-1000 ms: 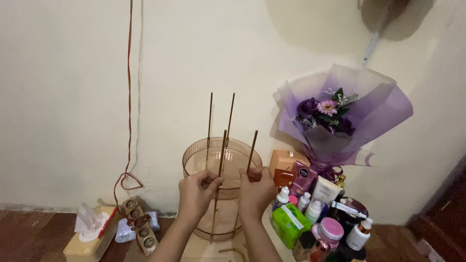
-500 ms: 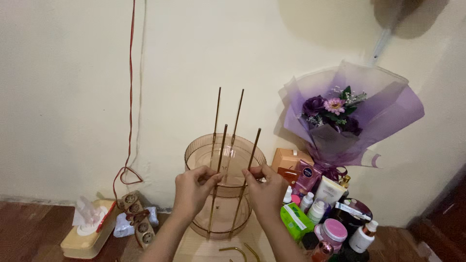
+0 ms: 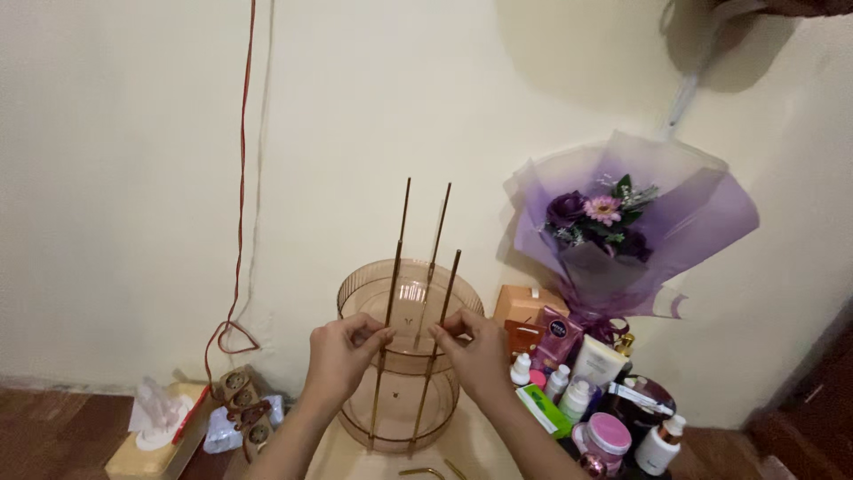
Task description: The person assembles a three-tiered transparent plastic storage rack by inserting vertical metal rods into the base and then placing the circular tiers onto the rods. The person adjusts the rods and tiers to ensure stability.
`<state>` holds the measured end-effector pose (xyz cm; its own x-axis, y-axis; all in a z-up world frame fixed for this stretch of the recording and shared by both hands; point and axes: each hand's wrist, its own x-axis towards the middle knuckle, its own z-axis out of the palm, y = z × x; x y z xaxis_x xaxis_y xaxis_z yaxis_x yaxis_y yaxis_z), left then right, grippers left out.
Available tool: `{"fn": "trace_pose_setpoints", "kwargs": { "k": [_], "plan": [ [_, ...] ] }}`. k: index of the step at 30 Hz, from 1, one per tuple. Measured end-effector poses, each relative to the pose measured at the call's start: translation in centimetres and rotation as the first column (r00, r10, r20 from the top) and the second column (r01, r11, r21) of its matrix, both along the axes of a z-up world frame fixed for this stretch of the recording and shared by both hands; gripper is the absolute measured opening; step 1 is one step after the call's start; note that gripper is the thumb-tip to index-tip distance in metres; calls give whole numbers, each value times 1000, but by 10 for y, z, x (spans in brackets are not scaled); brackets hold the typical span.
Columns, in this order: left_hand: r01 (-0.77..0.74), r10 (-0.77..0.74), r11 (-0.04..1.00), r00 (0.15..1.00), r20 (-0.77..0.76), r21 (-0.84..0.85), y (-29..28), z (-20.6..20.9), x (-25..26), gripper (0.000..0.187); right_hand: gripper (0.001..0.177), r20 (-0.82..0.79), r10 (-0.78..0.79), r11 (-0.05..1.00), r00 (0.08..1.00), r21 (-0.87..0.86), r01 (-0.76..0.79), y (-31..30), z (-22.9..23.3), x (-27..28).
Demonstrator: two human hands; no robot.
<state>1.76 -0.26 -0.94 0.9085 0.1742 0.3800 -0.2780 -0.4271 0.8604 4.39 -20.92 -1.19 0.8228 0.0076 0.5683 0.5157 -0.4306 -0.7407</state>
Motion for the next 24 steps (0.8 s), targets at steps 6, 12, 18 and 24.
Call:
{"fn": "trace_pose_setpoints", "kwargs": {
  "k": [6,12,18,24],
  "plan": [
    [-46,45,999,998,-43,-29,-13,3,-5,16,27,52,-133,942,990,316,110,50,39,-18],
    [-125,125,988,992,8,93,-13,-8,2,20,58,-236,-256,831,937,442,338,70,81,-5],
    [-94,95,995,995,32,-40,-13,-8,4,19,55,-236,20,782,972,609,132,54,84,14],
    [-109,108,994,994,22,29,-7,-8,5,19,42,-65,254,712,965,688,-141,50,68,38]
  ]
}}
